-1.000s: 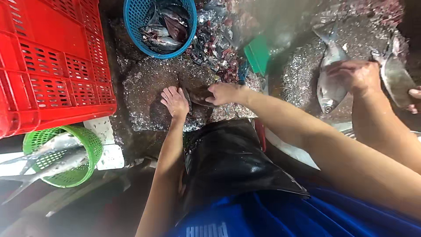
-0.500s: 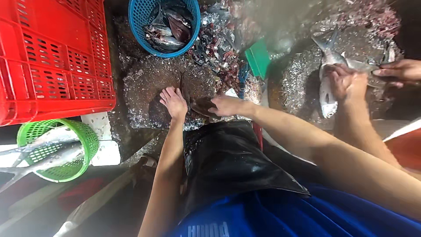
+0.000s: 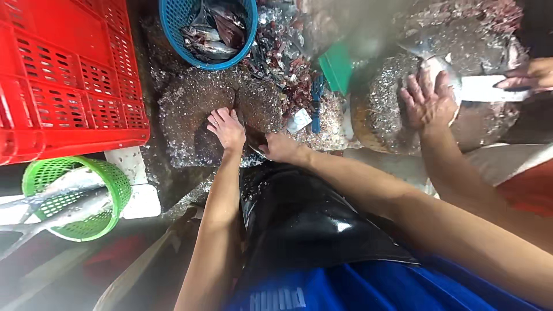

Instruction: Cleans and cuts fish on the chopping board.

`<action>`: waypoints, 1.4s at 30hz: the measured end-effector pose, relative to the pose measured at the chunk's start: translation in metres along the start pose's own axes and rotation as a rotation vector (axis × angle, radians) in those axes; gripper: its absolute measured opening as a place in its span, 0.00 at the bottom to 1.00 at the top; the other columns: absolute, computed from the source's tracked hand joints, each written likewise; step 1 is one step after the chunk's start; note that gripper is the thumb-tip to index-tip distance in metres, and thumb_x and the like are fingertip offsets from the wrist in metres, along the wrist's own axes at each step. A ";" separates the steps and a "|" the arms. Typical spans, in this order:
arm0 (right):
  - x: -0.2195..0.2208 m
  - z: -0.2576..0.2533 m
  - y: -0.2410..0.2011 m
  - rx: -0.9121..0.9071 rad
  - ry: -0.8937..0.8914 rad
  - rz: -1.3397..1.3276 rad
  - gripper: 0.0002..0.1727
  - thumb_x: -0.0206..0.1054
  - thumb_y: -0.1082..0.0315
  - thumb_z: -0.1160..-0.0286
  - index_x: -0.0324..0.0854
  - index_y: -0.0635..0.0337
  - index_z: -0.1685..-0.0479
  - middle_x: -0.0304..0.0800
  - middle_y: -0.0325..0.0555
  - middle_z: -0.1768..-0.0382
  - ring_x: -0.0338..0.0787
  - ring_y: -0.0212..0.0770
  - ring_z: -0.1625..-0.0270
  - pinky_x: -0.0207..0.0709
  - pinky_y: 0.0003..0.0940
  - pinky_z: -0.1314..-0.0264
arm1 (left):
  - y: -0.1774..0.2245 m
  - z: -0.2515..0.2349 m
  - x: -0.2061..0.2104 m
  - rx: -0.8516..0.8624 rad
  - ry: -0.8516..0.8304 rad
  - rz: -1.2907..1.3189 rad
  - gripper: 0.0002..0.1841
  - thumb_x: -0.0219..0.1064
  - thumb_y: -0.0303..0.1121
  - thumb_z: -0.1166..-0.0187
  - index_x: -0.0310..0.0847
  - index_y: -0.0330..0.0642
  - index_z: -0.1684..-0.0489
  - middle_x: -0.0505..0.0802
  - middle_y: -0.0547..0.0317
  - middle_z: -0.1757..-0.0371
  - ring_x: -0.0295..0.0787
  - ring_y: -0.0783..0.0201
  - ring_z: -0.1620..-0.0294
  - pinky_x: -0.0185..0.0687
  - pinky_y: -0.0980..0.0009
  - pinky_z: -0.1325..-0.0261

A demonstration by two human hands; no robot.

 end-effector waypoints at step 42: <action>-0.054 0.092 0.076 0.469 0.208 -0.003 0.26 0.56 0.61 0.17 0.67 0.55 0.20 0.91 0.67 0.52 0.93 0.71 0.48 0.84 0.70 0.52 | 0.026 -0.164 -0.125 0.359 -0.517 0.205 0.19 0.59 0.43 0.11 0.79 0.42 0.31 0.92 0.40 0.42 0.90 0.41 0.39 0.82 0.35 0.35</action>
Point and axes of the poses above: each hand's wrist, its own z-axis away from the middle knuckle, its own x-axis out of the palm, y = z × x, the point moved 5 cm from there along -z, towards the middle knuckle
